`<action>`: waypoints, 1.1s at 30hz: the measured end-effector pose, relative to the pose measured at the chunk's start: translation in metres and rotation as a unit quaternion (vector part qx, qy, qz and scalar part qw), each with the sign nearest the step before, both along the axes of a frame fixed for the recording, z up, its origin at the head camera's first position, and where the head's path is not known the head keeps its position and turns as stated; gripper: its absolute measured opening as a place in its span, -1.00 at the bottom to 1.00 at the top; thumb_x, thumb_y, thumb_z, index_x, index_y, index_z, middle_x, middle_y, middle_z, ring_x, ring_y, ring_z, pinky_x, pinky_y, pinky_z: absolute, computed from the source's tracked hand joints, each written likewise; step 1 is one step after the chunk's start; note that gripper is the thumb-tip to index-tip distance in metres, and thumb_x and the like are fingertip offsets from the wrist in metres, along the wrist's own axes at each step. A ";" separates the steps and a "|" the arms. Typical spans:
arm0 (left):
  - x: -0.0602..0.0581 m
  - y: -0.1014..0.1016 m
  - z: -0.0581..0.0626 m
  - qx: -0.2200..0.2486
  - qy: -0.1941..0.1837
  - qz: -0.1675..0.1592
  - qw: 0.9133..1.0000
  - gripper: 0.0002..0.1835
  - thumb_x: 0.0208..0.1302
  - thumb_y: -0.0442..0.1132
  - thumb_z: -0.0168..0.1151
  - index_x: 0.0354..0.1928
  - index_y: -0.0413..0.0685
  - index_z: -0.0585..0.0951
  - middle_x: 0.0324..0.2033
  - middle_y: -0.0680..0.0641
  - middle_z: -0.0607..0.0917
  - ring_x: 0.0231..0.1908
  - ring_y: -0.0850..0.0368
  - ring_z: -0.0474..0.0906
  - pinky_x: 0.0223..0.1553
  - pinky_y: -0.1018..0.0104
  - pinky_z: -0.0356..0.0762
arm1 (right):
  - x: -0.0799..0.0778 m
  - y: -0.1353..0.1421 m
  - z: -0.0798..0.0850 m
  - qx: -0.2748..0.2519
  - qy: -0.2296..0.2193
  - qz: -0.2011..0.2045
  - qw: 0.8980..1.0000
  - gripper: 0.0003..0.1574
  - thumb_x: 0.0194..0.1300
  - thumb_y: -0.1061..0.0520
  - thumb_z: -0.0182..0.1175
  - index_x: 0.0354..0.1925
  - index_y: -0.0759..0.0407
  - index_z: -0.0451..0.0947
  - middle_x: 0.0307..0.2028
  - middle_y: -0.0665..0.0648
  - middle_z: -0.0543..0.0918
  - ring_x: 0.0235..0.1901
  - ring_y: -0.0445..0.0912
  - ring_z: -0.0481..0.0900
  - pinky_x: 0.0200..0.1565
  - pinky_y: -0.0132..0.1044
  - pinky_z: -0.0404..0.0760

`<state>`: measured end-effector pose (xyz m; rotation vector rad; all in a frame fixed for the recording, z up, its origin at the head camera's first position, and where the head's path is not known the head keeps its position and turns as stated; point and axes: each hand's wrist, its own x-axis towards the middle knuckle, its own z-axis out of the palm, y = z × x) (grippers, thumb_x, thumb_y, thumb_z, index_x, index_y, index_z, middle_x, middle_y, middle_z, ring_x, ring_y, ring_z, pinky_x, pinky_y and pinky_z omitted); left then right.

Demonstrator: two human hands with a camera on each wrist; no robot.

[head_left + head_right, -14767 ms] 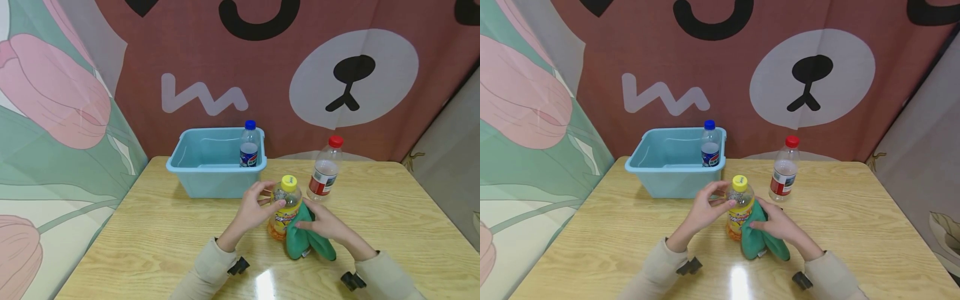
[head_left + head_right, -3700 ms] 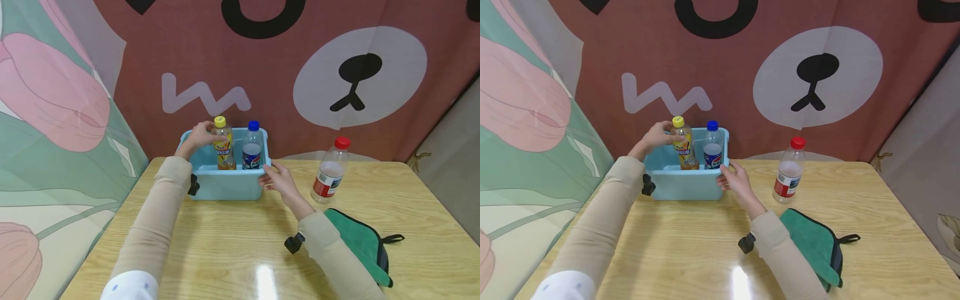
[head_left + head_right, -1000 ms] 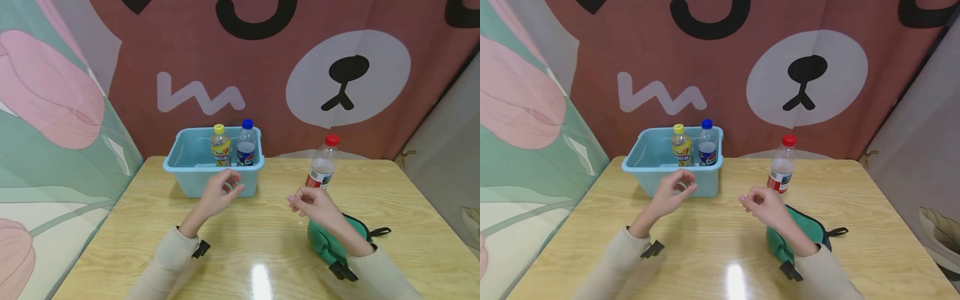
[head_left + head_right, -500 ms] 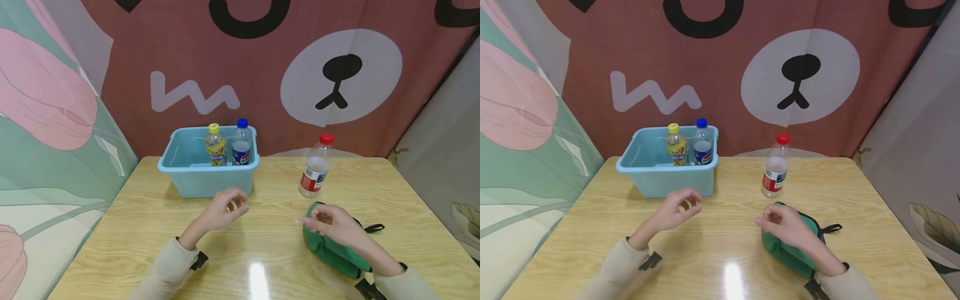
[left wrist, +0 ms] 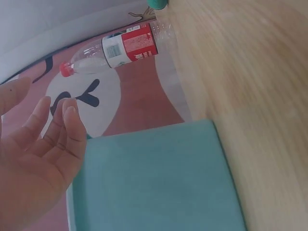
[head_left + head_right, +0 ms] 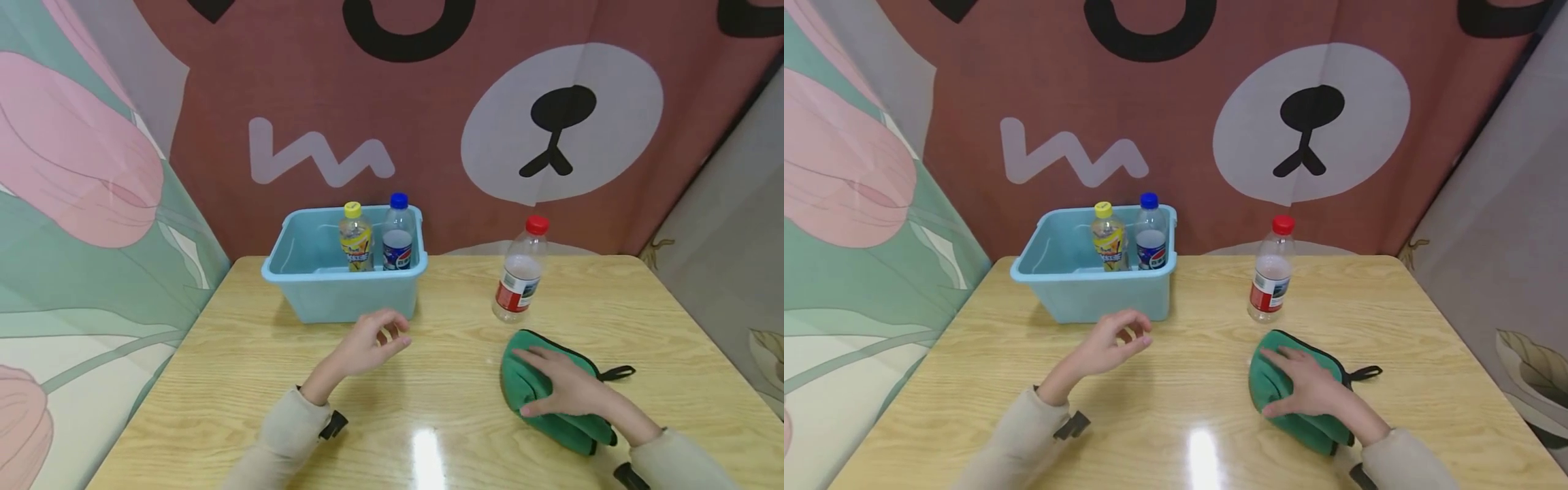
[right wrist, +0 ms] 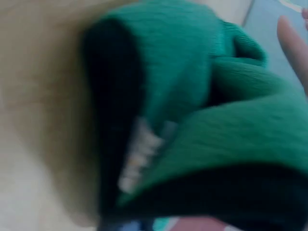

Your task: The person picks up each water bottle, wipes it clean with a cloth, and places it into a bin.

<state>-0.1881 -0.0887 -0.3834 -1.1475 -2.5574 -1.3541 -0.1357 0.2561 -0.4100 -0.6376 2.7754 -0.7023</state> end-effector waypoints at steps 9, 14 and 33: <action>-0.006 0.011 -0.006 -0.002 -0.014 -0.005 1.000 -0.84 0.20 -0.31 0.18 -0.19 -0.21 0.55 -0.30 -0.13 0.59 -0.34 0.16 0.49 -0.42 0.40 0.53 | 0.003 -0.005 -0.018 0.077 0.007 -0.006 0.997 0.24 -0.27 -0.39 0.36 0.30 0.13 0.21 0.19 0.57 0.18 0.08 0.59 0.08 -0.22 0.39 0.36; -0.007 0.024 -0.004 -0.002 -0.013 -0.022 1.000 -0.83 0.21 -0.29 0.17 -0.18 -0.21 0.54 -0.29 -0.13 0.59 -0.34 0.17 0.48 -0.41 0.43 0.53 | 0.007 -0.014 -0.021 0.115 0.007 -0.034 0.993 0.25 -0.28 -0.52 0.24 0.28 0.13 0.25 0.18 0.59 0.19 0.07 0.61 0.08 -0.36 0.48 0.32; -0.018 0.066 0.001 0.008 -0.019 -0.051 0.998 -0.81 0.24 -0.27 0.16 -0.14 -0.19 0.54 -0.28 -0.08 0.60 -0.30 0.24 0.49 -0.37 0.49 0.50 | -0.001 -0.008 -0.018 0.029 0.059 0.004 0.998 -0.40 0.07 -0.02 0.26 0.08 0.16 0.51 0.02 0.58 0.40 -0.07 0.58 0.30 -0.17 0.33 0.40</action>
